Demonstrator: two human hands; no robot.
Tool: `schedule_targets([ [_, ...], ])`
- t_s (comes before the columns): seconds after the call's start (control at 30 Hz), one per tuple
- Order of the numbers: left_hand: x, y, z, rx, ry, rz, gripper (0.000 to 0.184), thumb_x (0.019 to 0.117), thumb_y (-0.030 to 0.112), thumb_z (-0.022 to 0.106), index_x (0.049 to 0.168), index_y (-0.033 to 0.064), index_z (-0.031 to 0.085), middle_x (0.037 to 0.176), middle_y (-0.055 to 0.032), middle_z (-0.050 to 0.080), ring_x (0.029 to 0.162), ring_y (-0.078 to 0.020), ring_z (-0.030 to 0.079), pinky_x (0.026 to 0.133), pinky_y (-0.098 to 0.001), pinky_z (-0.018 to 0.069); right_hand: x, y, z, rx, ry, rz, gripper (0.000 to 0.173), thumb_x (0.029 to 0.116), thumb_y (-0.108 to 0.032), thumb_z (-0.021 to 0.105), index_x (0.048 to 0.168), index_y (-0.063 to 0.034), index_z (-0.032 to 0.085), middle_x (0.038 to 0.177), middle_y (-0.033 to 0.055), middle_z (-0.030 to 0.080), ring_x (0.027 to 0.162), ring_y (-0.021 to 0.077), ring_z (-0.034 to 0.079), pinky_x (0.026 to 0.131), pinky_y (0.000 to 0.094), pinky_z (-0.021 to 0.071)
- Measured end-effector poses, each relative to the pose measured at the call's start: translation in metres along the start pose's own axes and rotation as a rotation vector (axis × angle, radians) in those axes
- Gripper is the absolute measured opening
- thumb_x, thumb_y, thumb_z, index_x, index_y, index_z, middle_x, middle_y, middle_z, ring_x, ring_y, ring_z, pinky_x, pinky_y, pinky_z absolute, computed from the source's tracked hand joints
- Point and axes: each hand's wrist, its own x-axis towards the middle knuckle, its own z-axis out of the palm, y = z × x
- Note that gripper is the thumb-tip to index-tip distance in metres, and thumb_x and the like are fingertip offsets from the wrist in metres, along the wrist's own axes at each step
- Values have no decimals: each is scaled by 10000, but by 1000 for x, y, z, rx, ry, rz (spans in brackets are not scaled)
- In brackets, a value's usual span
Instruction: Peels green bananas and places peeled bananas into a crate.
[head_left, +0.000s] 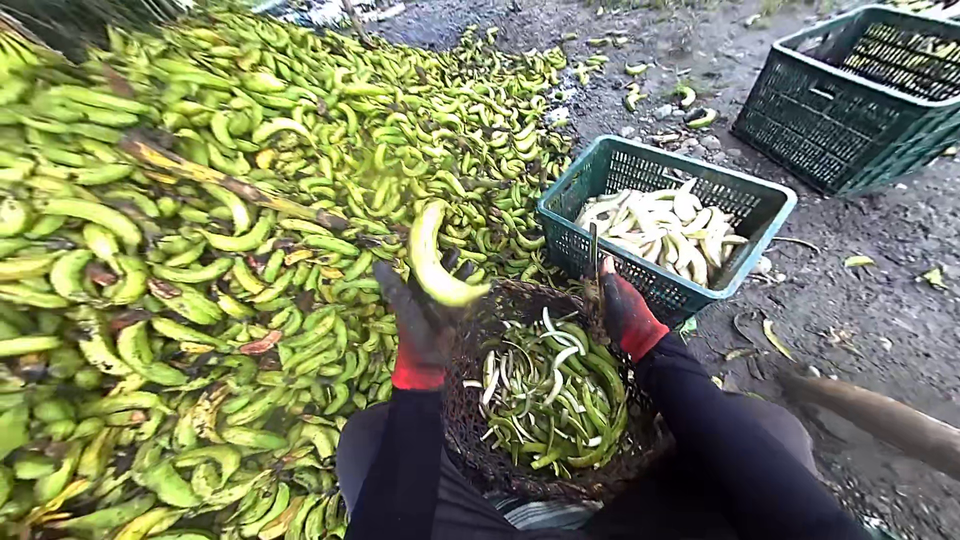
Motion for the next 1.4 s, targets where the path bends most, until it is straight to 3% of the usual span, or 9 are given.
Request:
schedule_targets([
  [0.1, 9, -21, -3, 167, 89, -112, 524, 1014, 646, 430, 1340, 265, 581, 964, 5, 632, 735, -143, 620, 665, -382, 580, -5, 10, 18, 83, -148, 1, 663, 1080, -579, 215, 1221, -71, 616, 864, 55, 621, 754, 145, 604, 704, 370, 547],
  [0.3, 9, -72, 1, -72, 368, -72, 435, 1044, 490, 453, 1306, 157, 547, 1091, -96, 646, 949, -252, 658, 807, -495, 578, -35, 13, 51, 211, -443, -174, 678, 996, -630, 411, 1290, -39, 568, 895, -6, 624, 763, 76, 596, 705, 292, 541],
  [0.57, -3, -89, 11, 157, 632, -96, 618, 1034, 627, 391, 1375, 146, 577, 1272, -107, 642, 1151, -237, 626, 962, -503, 534, -47, 16, 72, 131, -528, -86, 764, 986, -644, 395, 1413, -18, 496, 957, 19, 605, 786, 72, 565, 729, 287, 515],
  [0.67, -11, -86, 6, 95, 561, -108, 588, 1054, 586, 384, 1409, 150, 556, 1275, -101, 648, 1138, -222, 641, 952, -481, 553, -50, 29, 79, 22, -555, -61, 721, 1018, -594, 360, 1443, -28, 493, 1099, 101, 642, 925, 147, 610, 841, 361, 527],
  [0.77, -18, -76, 1, -135, 384, -87, 450, 1094, 489, 318, 1239, 136, 558, 875, -51, 642, 680, -132, 641, 584, -298, 576, -43, 58, 86, -179, -627, 105, 640, 1067, -552, 365, 1468, -76, 516, 1333, 208, 632, 1224, 318, 616, 1057, 551, 470],
  [0.87, -23, -63, -23, -64, 143, -123, 492, 1104, 468, 308, 1415, 141, 504, 996, -86, 657, 762, -156, 652, 663, -308, 589, -42, 48, 84, -165, -600, 83, 661, 1070, -562, 316, 1477, -80, 511, 1356, 200, 621, 1256, 314, 594, 1073, 546, 453],
  [1.03, -28, -68, -29, 63, 171, -285, 462, 1091, 455, 378, 1330, 117, 582, 1017, -86, 679, 835, -168, 668, 724, -346, 593, -34, -3, 59, -598, -676, -409, 641, 1019, -627, 371, 1253, -108, 665, 1260, 158, 658, 1187, 319, 613, 1056, 573, 412],
  [1.2, -26, -84, -9, -5, 205, -285, 442, 1084, 426, 432, 1369, 118, 568, 1070, -120, 679, 879, -197, 676, 763, -385, 598, -22, -12, 56, -700, -601, -371, 624, 1001, -658, 415, 1242, -148, 683, 1226, 150, 662, 1177, 327, 605, 1062, 575, 393],
  [1.4, -43, -94, 23, -147, 221, -325, 381, 1117, 329, 340, 1327, 90, 551, 971, -98, 657, 736, -156, 650, 635, -313, 585, 11, 2, 52, -726, -12, -189, 519, 967, -600, 554, 1248, -190, 705, 1253, 211, 655, 1187, 413, 607, 1013, 656, 425],
])
